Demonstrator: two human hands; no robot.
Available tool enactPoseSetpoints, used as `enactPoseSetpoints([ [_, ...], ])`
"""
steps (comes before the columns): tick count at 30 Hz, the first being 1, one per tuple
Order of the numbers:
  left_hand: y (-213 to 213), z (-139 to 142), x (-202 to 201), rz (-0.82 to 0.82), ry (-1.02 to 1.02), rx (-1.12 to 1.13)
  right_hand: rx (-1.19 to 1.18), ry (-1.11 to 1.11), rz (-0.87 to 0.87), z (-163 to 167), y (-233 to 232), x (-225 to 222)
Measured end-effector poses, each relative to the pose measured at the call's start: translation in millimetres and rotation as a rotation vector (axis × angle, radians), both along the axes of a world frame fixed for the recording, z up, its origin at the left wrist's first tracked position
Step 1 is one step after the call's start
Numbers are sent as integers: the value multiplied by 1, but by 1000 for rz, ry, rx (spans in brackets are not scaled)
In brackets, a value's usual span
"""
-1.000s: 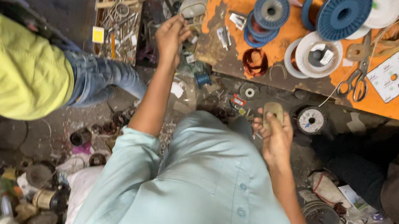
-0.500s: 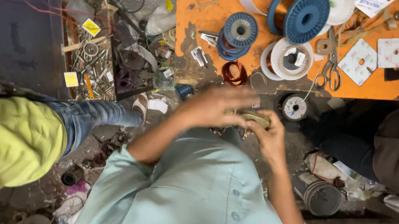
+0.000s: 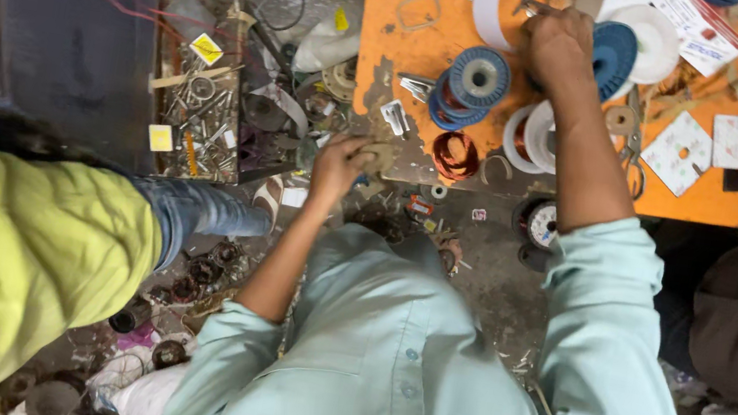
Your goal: The person wraps a small cylindrical component with white tape, cuts the tape with scissors, and then places a copper wire coil into a black cylindrical housing. The person manipulates the coil and housing by hand.
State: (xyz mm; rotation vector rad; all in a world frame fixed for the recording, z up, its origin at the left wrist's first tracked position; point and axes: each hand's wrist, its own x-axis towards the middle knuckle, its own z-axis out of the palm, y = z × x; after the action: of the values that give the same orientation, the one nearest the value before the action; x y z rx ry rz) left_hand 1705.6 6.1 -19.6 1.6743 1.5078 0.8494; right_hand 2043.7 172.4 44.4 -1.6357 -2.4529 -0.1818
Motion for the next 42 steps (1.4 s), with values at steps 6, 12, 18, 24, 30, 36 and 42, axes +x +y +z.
enactPoseSetpoints([
  [6, -10, 1, 3, 110, 141, 298, -69, -121, -107, -5, 24, -13],
  [12, -11, 17, -17, 217, -124, 5, -400, -152, -90, 23, 22, -16],
  [18, -6, 33, -3, 125, -137, 204, -121, -300, -81, 22, 25, -29],
  [24, -17, 48, -7, 103, -382, 166, -57, 444, -275, 57, 30, 19],
  [30, 44, 96, 20, 86, -387, 24, 384, 486, -214, 63, -32, 22],
  [36, 191, 147, 101, -407, 15, 854, 333, 856, -472, 4, -180, 18],
  [42, 234, 151, 167, -934, 1065, 1129, 167, 814, -705, -31, -288, 54],
])
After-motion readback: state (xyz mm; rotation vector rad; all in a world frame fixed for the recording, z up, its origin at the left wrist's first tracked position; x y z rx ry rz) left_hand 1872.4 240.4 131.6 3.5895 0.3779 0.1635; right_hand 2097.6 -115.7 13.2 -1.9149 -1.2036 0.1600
